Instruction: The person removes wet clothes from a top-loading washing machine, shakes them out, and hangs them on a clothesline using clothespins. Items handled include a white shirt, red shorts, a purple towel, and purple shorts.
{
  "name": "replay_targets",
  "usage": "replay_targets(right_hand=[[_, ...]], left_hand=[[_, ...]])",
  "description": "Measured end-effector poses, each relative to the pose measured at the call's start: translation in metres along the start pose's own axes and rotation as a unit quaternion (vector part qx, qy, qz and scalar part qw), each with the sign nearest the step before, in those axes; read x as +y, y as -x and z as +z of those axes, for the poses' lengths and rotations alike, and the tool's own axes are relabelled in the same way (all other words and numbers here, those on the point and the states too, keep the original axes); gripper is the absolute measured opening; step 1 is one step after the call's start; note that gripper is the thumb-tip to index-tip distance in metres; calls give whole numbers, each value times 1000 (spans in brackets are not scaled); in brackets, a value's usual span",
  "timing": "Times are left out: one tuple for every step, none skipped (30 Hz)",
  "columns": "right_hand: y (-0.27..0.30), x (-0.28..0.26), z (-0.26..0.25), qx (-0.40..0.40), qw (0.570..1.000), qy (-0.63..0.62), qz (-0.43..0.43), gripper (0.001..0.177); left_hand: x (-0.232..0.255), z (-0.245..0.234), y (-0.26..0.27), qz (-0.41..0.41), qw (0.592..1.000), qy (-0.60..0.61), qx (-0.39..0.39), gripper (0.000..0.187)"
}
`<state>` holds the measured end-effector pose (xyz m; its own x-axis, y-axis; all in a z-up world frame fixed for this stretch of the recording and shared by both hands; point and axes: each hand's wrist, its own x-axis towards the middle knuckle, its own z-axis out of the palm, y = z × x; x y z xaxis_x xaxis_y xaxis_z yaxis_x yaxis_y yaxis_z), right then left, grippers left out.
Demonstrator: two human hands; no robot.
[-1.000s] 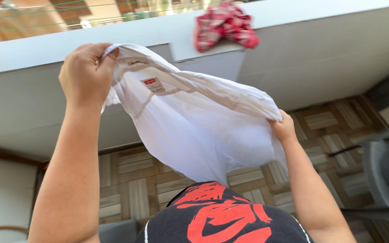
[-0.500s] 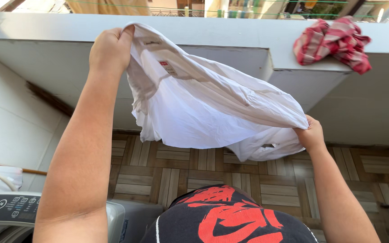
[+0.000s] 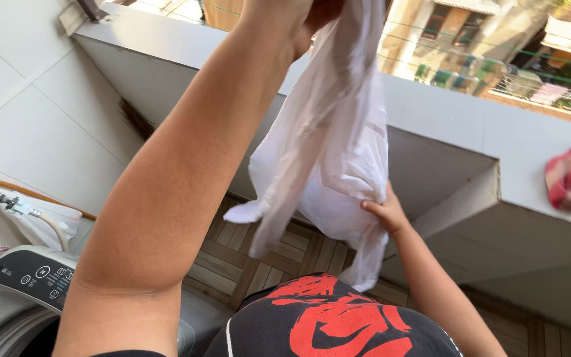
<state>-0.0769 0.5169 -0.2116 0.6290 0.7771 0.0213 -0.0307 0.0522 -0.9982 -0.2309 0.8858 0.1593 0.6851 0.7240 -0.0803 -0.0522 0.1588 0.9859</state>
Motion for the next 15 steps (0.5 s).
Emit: replay_targets(right_hand=[[-19,3,13,-58,998,-1,14,93],[-39,3,27,-116,993,0,27,94],[-56,1,38,-183,983,10,27,97],[-74,-1,56,-250,968,19,24,100],[-91,-4,76,-303,952,31,18,96],[-99,-4,98,-355,934,36,15,92],[-106,-4,122,-394,918,38,14,88],[-115,-7,143,-436,899,39,11,84],[-122,-10,163,-476,879,41,10,80],[-123,-13,176,-504,862,39,14,76],[-126,-15,188,-534,845,38,16,73],[-121,-17,194,-560,827,36,23,69],[-119,-21,199,-579,814,32,30,65],[-124,-28,203,-592,805,28,32,61],[-131,-38,205,-604,796,25,31,57]], left_hand=[[0,-4,-7,5,1000,-2,6,35],[4,-17,-12,13,1000,-6,10,35],[8,-31,-16,19,1000,-9,15,34],[15,-45,-21,27,999,-13,20,34],[21,-59,-25,36,999,-18,25,34],[22,-73,-25,37,998,-23,34,34],[24,-88,-26,38,998,-27,43,33],[29,-103,-28,41,997,-30,60,33],[34,-118,-31,44,995,-31,79,33],[37,-130,-33,45,994,-31,96,33],[39,-142,-36,47,992,-31,113,32],[37,-154,-38,46,990,-29,131,32],[35,-166,-41,43,988,-26,149,32],[40,-176,-50,50,986,-25,157,32],[45,-186,-60,57,984,-22,166,32]])
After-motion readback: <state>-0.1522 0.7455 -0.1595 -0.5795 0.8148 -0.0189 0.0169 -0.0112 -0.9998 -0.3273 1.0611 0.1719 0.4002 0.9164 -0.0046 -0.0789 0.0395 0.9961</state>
